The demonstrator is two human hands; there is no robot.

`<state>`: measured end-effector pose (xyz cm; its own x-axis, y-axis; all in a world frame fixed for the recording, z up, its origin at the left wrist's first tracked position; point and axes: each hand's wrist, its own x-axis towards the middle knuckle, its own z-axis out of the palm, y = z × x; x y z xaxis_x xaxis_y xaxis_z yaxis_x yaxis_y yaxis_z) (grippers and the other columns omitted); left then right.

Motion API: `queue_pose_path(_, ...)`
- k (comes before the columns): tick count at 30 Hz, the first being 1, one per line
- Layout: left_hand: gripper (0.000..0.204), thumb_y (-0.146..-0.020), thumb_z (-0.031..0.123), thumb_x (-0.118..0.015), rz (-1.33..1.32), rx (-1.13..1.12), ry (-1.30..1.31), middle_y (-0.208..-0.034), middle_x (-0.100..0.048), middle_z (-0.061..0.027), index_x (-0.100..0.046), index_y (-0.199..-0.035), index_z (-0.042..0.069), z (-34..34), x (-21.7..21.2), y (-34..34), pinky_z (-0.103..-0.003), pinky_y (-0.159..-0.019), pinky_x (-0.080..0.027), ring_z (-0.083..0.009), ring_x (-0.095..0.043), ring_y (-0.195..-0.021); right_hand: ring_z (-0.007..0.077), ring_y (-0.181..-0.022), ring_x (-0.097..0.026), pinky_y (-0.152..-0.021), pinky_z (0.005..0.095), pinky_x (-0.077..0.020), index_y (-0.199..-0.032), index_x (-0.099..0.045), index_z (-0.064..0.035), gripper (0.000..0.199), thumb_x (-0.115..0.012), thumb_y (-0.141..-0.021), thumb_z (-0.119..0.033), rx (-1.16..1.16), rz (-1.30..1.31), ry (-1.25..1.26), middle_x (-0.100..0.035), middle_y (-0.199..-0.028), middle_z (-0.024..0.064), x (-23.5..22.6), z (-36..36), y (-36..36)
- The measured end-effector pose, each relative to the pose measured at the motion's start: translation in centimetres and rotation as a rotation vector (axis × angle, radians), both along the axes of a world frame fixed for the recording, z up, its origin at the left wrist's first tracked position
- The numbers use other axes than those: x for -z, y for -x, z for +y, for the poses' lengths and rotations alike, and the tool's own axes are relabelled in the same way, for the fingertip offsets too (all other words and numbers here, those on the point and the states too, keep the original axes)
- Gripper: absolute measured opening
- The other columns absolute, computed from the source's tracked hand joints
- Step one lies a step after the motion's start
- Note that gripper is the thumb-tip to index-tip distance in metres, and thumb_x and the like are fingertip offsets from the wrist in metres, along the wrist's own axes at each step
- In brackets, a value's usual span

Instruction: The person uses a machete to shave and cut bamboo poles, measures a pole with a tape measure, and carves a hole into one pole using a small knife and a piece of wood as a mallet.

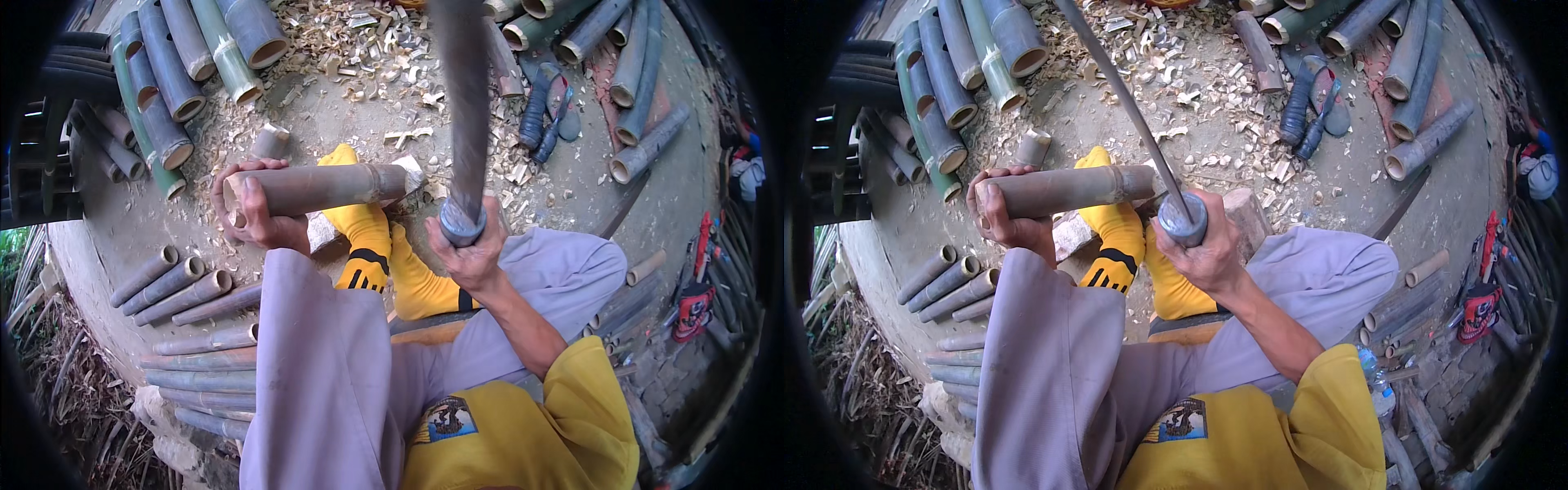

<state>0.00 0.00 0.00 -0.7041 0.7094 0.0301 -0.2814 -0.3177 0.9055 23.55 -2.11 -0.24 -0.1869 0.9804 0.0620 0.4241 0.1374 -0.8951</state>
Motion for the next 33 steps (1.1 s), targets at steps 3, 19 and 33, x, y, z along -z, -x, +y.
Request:
queue_pose_path(3, 0.038, -0.078, 0.013, -0.058, 0.066, -0.012, 0.043, -0.091, -0.054, -0.0163, -0.046, -0.112, 0.004, 0.9, -0.1, -1.4, -0.049, -0.079, -0.051, -0.0303, -0.059, -0.082, 0.0284, -0.066, -0.066, -0.056, 0.0342, -0.0494, -0.107, -0.049, 0.0021, 0.039, -0.071, -0.08, -0.016, -0.082, -0.293, 0.397, -0.065, -0.083, 0.0211, 7.1, 0.1, -0.7)
queue_pose_path(19, 0.048, -0.074, 0.013, -0.069, 0.02, 0.18, -0.134, -0.093, -0.053, -0.0151, -0.046, -0.115, 0.004, 0.3, -0.4, -0.8, -0.048, -0.082, -0.05, -0.0305, -0.058, -0.087, 0.0408, -0.076, -0.067, -0.061, 0.0436, -0.0526, -0.103, -0.052, 0.0031, 0.038, -0.071, -0.078, -0.018, -0.096, -0.32, 0.484, -0.066, -0.083, 0.0247, 7.2, -0.5, -1.3)
queue_pose_path(33, 0.052, -0.07, 0.022, -0.07, 0.142, 0.369, -0.136, -0.09, -0.056, -0.0194, -0.047, -0.109, -0.004, -1.2, -0.3, 0.6, -0.046, -0.079, -0.051, -0.031, -0.06, -0.083, 0.0368, -0.078, -0.067, -0.067, 0.0432, -0.0522, -0.101, -0.055, 0.005, 0.037, -0.069, -0.075, -0.016, -0.102, -0.239, 0.567, -0.065, -0.08, 0.0245, 5.7, -0.5, -1.6)
